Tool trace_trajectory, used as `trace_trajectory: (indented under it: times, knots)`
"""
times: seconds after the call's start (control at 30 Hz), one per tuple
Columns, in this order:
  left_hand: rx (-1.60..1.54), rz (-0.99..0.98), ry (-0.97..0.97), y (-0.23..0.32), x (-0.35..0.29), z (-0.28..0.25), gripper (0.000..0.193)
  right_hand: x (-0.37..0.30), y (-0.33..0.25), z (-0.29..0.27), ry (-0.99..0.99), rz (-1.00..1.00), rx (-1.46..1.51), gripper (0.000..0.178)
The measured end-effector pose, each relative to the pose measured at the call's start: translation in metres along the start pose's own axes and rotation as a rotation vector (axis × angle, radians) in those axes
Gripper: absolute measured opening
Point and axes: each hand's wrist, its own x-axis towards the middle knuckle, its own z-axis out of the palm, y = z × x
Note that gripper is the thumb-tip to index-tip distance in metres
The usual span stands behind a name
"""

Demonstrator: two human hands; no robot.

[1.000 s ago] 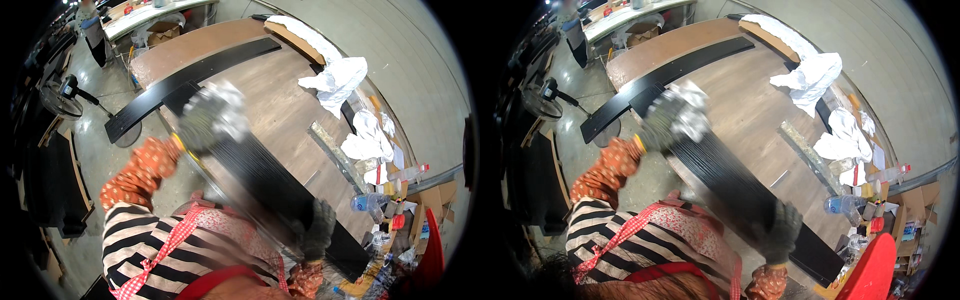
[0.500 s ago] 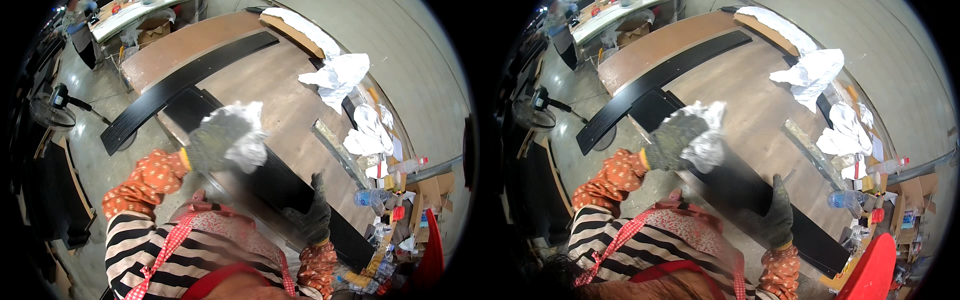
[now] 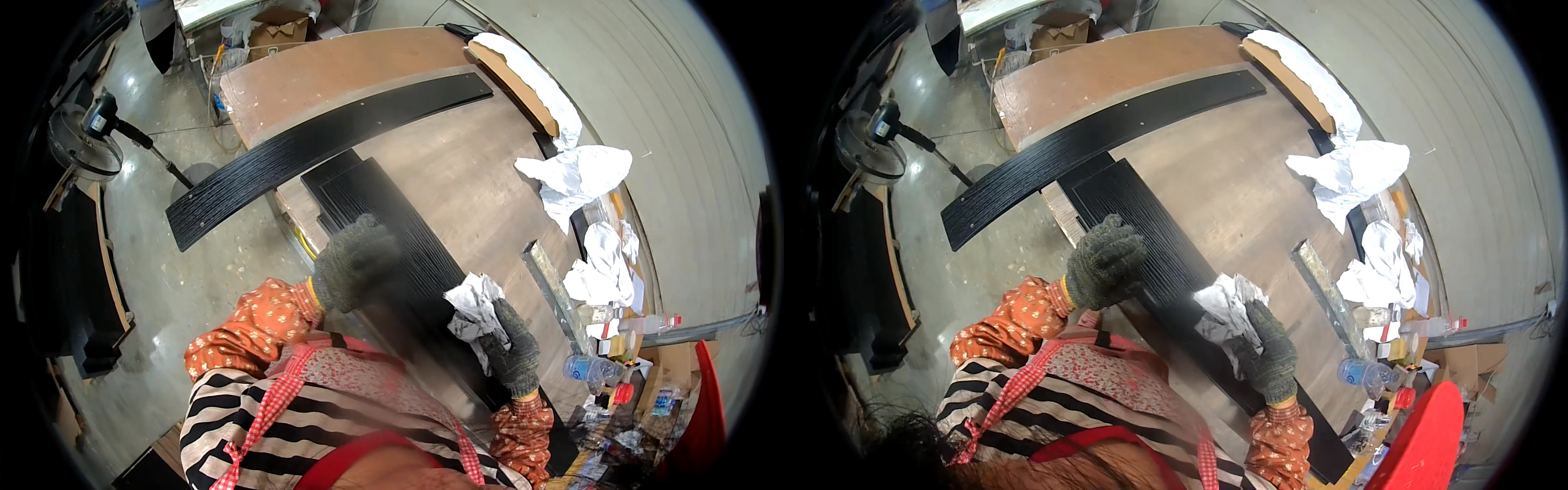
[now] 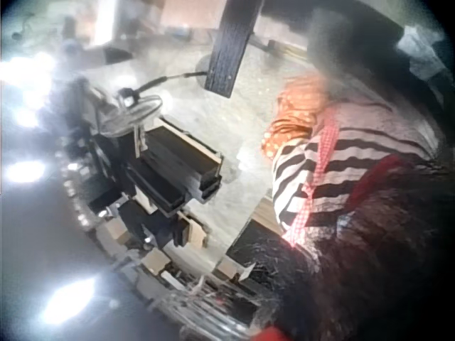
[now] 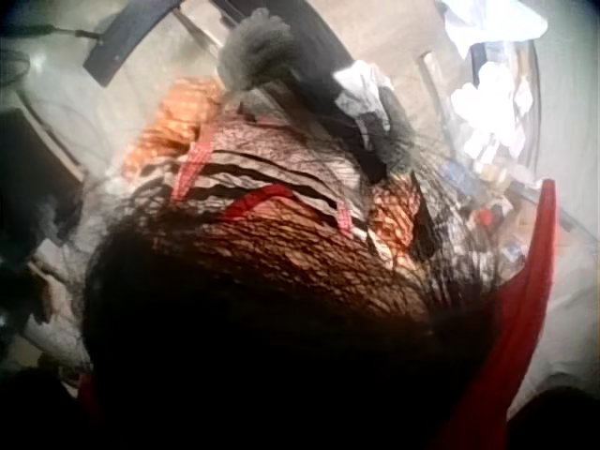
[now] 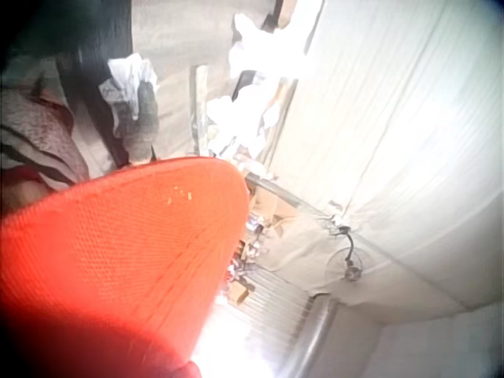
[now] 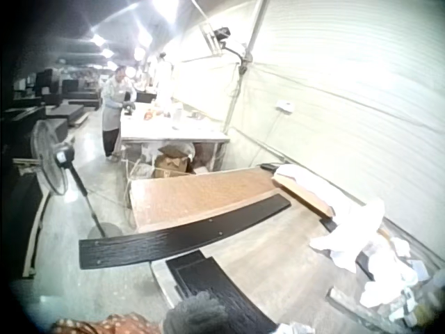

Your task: The person sands a long, black, ribbed wooden plank on a workbench using a sanding block. They repeatedly rub the block along the plank's surface and edges, occasionally wiping the plank with a white cloth to remove dust. The person handles the plank and the sanding block throughout the process.

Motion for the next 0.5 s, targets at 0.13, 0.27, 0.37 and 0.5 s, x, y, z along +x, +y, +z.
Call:
trace_trajectory:
  times: [0.13, 0.27, 0.37, 0.5]
  knots:
    - [0.045, 0.050, 0.205, -0.004, -0.012, 0.026, 0.053, 0.032, -0.015, 0.004, -0.086, 0.070, -0.044, 0.047]
    - [0.038, 0.070, 0.256, -0.010, -0.023, 0.044, 0.050, 0.099, -0.038, 0.030, -0.103, -0.144, -0.130, 0.036]
    - [-0.021, 0.098, 0.305, -0.014, -0.022, 0.053, 0.049, 0.150, -0.048, 0.055, -0.126, -0.266, -0.218, 0.038]
    - [-0.012, 0.103, 0.378, -0.010, -0.017, 0.051, 0.047, 0.237, -0.092, 0.092, -0.267, -0.188, -0.042, 0.046]
